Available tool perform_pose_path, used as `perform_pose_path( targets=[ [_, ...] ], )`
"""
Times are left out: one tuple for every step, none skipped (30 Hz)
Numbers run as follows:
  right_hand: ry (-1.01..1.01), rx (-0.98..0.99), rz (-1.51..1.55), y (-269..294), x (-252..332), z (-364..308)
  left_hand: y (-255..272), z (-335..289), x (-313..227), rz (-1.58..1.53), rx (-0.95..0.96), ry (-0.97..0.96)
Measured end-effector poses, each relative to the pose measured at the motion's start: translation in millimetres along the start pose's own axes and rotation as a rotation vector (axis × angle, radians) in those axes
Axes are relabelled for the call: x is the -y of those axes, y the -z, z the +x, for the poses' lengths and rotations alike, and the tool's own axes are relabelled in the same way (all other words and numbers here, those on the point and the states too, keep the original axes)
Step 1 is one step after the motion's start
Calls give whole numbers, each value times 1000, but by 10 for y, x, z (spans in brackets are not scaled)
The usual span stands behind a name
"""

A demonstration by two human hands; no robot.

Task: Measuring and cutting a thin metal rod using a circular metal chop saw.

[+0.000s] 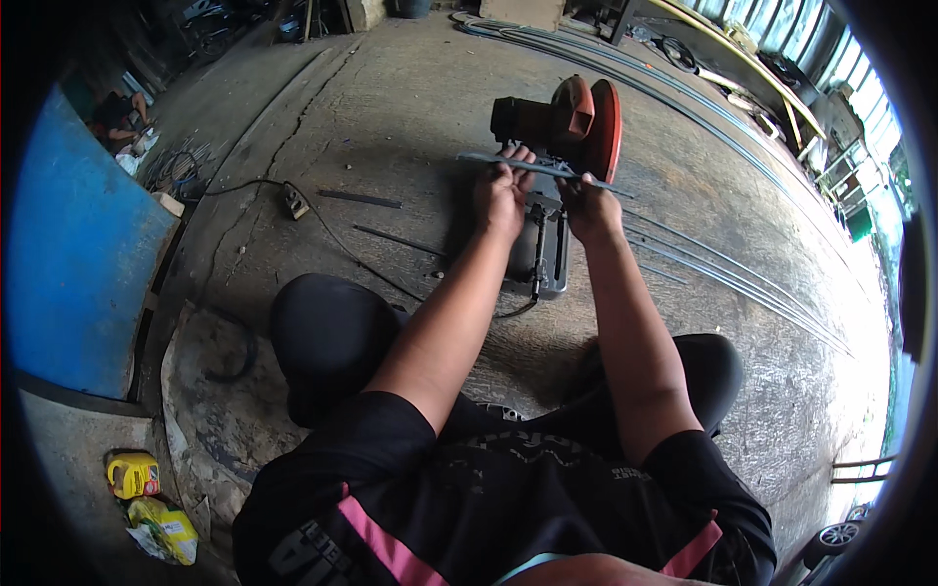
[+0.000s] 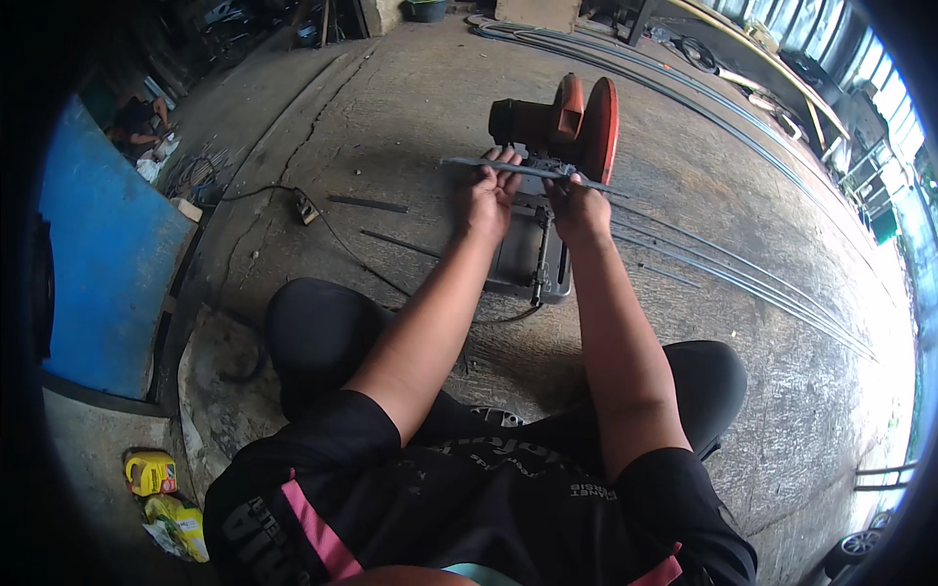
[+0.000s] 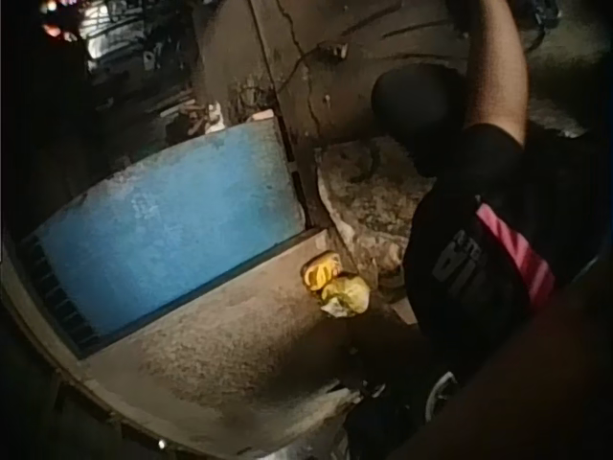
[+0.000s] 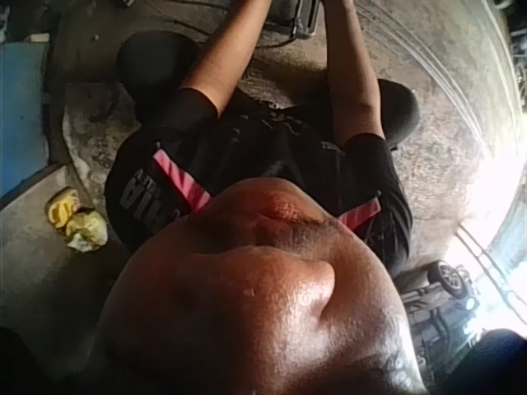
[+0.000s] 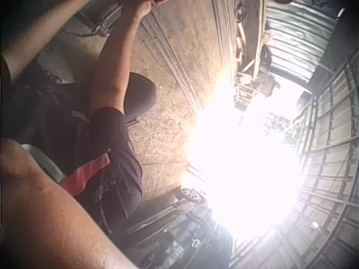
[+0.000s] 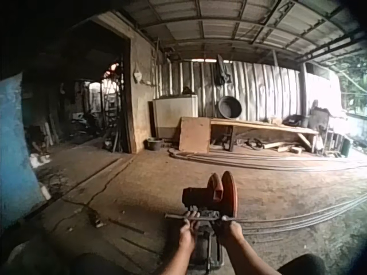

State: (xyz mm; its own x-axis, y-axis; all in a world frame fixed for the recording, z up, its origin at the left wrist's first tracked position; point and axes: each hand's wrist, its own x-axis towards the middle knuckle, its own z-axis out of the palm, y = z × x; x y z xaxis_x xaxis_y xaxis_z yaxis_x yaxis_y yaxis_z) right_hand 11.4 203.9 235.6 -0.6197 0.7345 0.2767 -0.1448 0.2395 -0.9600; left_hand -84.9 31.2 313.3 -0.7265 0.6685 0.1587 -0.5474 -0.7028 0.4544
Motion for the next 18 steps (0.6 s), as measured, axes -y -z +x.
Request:
perform_pose_path(
  targets=[
    [-129,103,-291,-511,483,-244,231,-82,-256,51,-58,-49],
    [-112,78,-210,-347,404,-201,98,-96,-189,42,-28,-20],
    [-101,53,-127,-172,271,-158,-43,-122,-140,28,-20,4],
    [-98,57,-122,-183,266,-173,-61,-129,-131,65,-28,-1],
    [-55,61,37,-177,252,-221,-75,-131,-126,101,-35,-3],
    [-14,59,195,-156,244,-275,-112,-141,-131,104,-32,-1],
    [-17,59,200,-215,358,-331,-150,-156,-152,166,-78,2],
    [-345,-54,572,-353,639,-403,-151,-157,-182,228,-126,1],
    [-670,-179,936,-383,814,-456,-166,-142,-183,227,-122,4],
    [-719,-54,956,-325,823,-493,-186,-118,-171,332,-133,-32],
    [-712,-64,956,-261,837,-511,-203,-93,-159,436,-143,-68],
    [-782,-10,748,-277,972,-552,-154,-49,-165,490,-162,-110],
    [-843,33,537,-250,1067,-581,-155,-13,-156,545,-190,-119],
    [-819,62,415,-214,1089,-595,-146,18,-155,581,-202,-110],
    [-816,47,419,-187,1059,-580,-150,50,-142,616,-209,-100],
    [-631,70,217,-181,1014,-558,-157,76,-119,625,-202,-107],
    [-446,92,14,-175,974,-538,-162,97,-94,626,-192,-98],
    [-373,81,-205,-219,1003,-535,-156,100,-100,644,-201,-90]
  ],
)
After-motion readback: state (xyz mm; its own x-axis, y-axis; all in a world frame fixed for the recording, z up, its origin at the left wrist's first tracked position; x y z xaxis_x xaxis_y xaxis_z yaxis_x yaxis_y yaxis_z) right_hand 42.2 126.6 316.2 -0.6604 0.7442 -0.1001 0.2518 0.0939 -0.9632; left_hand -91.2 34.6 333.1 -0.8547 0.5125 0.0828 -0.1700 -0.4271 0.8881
